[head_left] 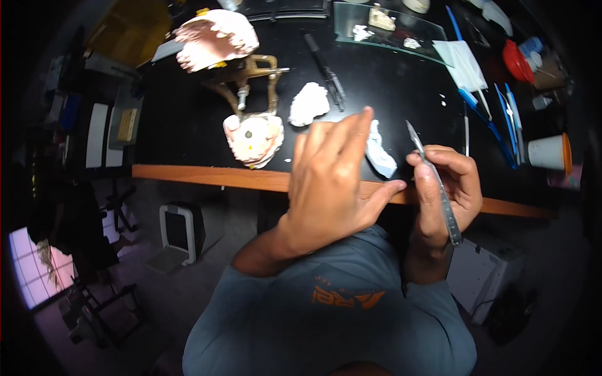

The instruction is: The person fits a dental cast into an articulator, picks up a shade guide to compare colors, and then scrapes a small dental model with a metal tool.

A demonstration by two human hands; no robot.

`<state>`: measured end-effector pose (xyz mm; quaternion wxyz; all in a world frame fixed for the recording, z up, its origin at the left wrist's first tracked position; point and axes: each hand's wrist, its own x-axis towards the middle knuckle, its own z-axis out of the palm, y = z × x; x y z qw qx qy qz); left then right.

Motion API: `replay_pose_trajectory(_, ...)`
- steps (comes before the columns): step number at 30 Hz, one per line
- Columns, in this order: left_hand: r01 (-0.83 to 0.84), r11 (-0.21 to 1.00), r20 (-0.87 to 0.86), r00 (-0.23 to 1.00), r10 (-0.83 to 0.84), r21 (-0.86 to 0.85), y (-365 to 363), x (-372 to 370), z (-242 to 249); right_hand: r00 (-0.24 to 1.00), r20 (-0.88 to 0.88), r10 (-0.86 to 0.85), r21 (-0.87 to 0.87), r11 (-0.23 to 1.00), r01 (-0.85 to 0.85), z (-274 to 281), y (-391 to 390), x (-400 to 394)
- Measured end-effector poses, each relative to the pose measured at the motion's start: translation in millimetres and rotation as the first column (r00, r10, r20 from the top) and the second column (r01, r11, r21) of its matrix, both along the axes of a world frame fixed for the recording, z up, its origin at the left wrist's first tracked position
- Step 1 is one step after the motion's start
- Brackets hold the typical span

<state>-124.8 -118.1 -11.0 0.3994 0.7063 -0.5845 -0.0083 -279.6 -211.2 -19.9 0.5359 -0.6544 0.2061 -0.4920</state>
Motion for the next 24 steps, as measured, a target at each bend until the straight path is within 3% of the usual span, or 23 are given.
replay_pose_trajectory(5, -0.021, 0.998, -0.033, 0.999, 0.019, -0.065, 1, -4, -4, 1.000, 0.005, 0.022, 0.004, 1.000, -0.022, 0, -1, -1)
replay_pose_trajectory(8, -0.005, 0.980, -0.205, 0.978, -0.036, -0.197, 4, -5, -14, 0.998, 0.032, 0.054, 0.066, 0.996, -0.056, 3, -2, -4)
replay_pose_trajectory(13, 0.145, 0.970, -0.470, 0.855, -0.222, -0.194, 14, 11, -6, 0.960, 0.143, 0.241, 0.153, 0.953, -0.262, 3, -9, -9)
replay_pose_trajectory(17, 0.217, 0.946, -0.633, 0.704, -0.323, -0.241, 17, 22, -9, 0.949, 0.100, 0.299, 0.028, 0.952, -0.303, -1, -17, -9)
replay_pose_trajectory(21, 0.217, 0.932, -0.631, 0.689, -0.358, -0.291, 17, 21, -12, 0.963, 0.068, 0.259, -0.048, 0.965, -0.257, -2, -17, -6)
replay_pose_trajectory(24, 0.200, 0.929, -0.637, 0.681, -0.361, -0.312, 16, 20, -14, 0.934, 0.163, 0.319, 0.171, 0.923, -0.345, 4, -8, -5)
